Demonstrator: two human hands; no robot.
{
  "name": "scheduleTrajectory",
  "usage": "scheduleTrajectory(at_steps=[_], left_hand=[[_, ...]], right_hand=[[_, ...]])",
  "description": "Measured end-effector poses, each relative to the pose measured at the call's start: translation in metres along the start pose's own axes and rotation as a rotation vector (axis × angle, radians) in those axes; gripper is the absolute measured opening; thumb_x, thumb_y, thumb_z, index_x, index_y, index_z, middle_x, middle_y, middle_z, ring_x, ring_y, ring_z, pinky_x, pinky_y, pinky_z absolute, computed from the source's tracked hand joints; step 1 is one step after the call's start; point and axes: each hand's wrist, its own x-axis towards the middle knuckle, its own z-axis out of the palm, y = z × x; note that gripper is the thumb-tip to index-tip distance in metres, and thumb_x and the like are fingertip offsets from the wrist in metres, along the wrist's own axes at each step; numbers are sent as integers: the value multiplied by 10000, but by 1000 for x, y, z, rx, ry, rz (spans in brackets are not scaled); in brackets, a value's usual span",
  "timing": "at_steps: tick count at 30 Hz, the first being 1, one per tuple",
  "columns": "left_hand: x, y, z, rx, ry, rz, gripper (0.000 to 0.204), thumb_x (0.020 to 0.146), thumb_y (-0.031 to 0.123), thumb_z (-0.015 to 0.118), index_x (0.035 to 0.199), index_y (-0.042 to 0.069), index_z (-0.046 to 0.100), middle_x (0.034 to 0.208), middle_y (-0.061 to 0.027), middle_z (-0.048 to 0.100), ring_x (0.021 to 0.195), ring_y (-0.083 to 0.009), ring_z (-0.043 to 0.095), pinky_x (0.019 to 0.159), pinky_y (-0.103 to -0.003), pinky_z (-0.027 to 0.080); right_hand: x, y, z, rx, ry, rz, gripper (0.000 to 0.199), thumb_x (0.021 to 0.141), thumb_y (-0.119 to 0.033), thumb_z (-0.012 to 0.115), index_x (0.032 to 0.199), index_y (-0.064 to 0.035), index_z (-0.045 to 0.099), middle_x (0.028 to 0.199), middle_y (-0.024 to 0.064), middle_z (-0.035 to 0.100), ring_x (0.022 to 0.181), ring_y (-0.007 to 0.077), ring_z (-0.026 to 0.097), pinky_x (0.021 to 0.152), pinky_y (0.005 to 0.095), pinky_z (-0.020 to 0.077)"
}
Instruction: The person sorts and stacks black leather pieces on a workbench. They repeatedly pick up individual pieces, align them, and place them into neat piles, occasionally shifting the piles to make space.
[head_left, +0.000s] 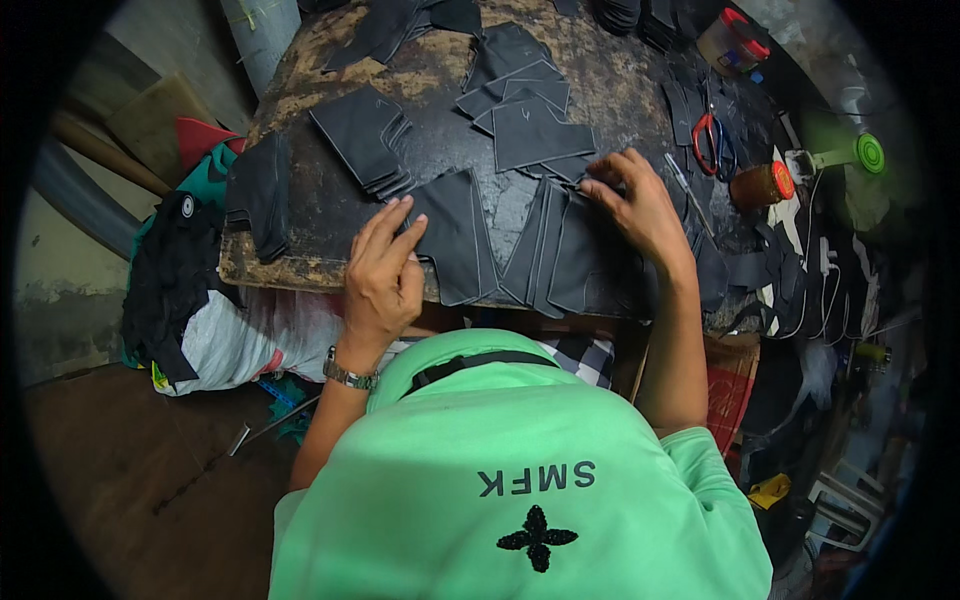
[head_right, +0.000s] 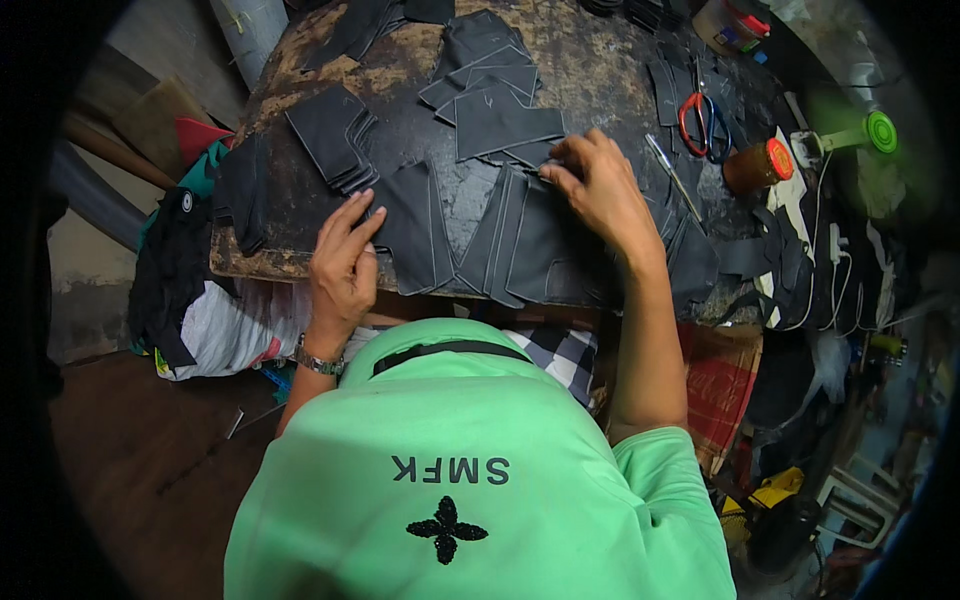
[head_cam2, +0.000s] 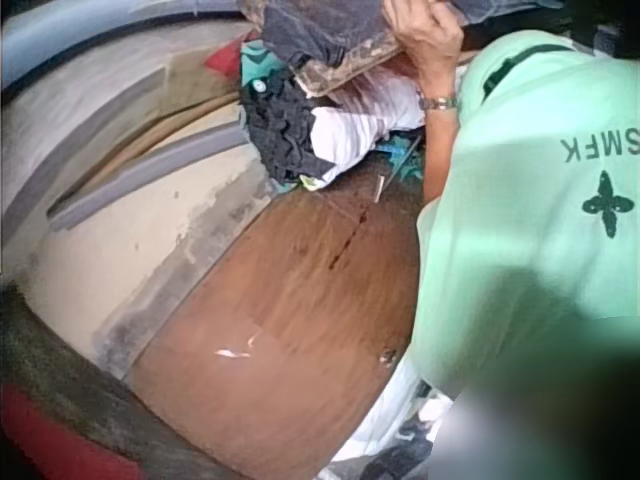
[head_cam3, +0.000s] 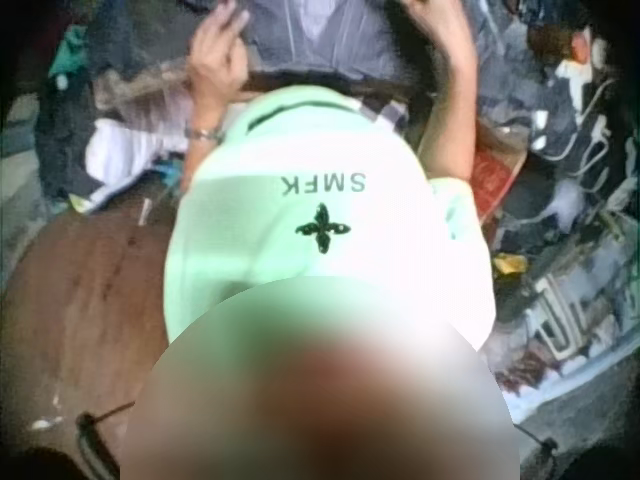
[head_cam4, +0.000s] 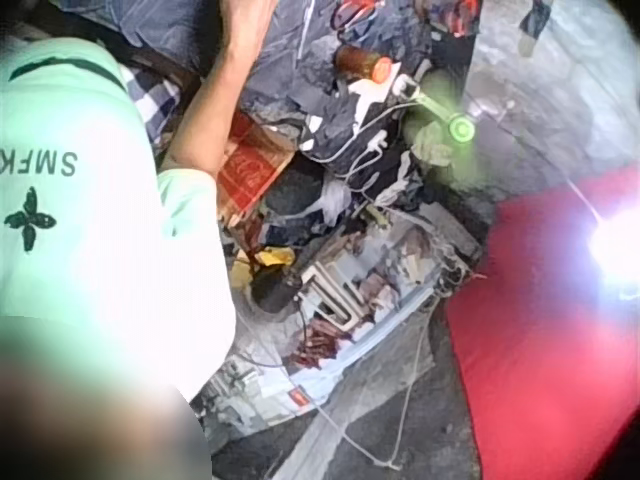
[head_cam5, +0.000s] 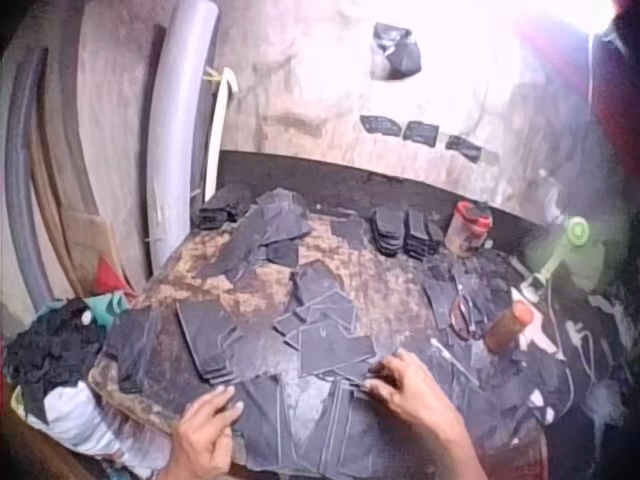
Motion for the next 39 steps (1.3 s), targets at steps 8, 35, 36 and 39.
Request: scheduleTrajectory(at_steps=[8, 35, 36, 39], left_hand=[[-1, 2, 2, 67, 7, 25, 358, 796, 73, 594, 1130, -39, 656, 1265, -211, 588, 1216, -358, 536, 993, -432, 416], [110, -2, 16, -184, -41, 16, 264, 887, 38, 586, 1138, -4, 658, 1070, -164, 646, 978, -276, 652, 847, -327, 498], [125, -5, 24, -123, -101, -1, 278, 885, 51, 588, 1152, 0, 650, 1067, -168, 639, 985, -293, 645, 856, -339, 492], [163, -15, 51, -8, -186, 26, 321, 878, 85, 595, 1189, 9, 628, 1061, -180, 620, 1005, -340, 622, 882, -373, 475]], right_hand=[[66, -11, 30, -261, 144, -145, 501, 835, -211, 711, 1281, -77, 527, 1043, 140, 593, 1040, 337, 540, 900, 444, 395], [65, 47, -8, 39, 69, 58, 288, 865, -212, 672, 1070, -15, 627, 1095, 218, 649, 1002, 387, 634, 850, 438, 502], [66, 36, 2, 112, 95, 16, 302, 860, -212, 680, 1085, -18, 623, 1117, 220, 627, 1033, 381, 616, 863, 436, 498], [78, 9, 29, 47, 205, -136, 411, 826, -223, 724, 1168, -39, 589, 1156, 219, 551, 1116, 393, 538, 923, 440, 466]])
